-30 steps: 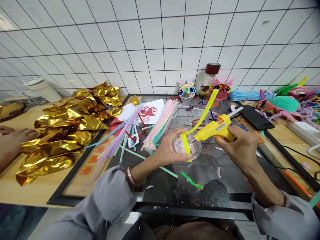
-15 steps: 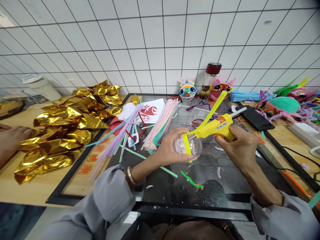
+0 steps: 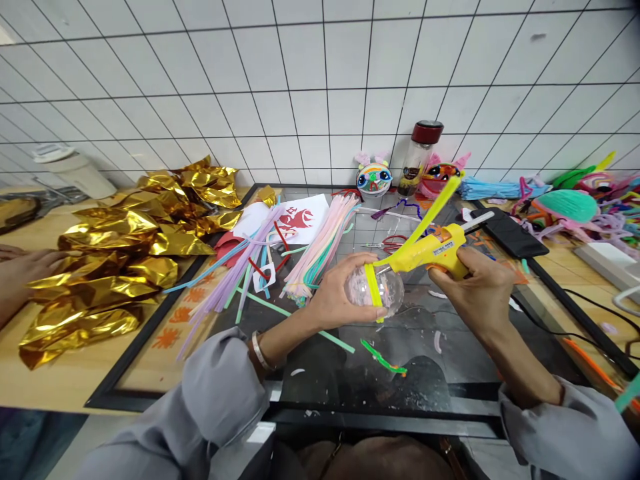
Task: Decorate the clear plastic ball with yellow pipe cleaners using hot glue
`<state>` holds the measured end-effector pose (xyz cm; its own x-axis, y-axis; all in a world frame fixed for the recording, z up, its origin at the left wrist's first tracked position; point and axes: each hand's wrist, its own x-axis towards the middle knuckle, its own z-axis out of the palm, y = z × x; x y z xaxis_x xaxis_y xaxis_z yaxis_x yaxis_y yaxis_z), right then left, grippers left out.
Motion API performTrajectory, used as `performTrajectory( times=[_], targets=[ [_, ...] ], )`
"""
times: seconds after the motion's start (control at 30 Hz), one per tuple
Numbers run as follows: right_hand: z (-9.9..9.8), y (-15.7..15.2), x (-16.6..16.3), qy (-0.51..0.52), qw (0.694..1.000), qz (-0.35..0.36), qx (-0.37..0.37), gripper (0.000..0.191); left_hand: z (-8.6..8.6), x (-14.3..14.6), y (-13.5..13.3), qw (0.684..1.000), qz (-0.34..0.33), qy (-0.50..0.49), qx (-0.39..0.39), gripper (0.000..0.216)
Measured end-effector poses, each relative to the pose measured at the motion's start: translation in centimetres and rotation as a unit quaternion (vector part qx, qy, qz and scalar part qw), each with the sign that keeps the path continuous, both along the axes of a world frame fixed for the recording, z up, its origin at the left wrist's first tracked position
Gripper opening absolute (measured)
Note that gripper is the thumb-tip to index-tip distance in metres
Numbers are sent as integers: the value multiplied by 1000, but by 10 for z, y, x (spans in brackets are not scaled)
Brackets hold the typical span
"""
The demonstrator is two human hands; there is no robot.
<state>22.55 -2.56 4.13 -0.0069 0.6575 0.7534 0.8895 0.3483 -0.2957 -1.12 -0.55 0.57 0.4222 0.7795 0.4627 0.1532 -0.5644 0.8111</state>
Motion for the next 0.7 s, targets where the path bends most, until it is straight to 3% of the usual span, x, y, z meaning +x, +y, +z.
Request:
performTrajectory(
  times=[0.7],
  targets=[
    [-2,0,1,-26,999,-26,34,34,-2,1,0,1000,-4,-3,17,72]
  ],
)
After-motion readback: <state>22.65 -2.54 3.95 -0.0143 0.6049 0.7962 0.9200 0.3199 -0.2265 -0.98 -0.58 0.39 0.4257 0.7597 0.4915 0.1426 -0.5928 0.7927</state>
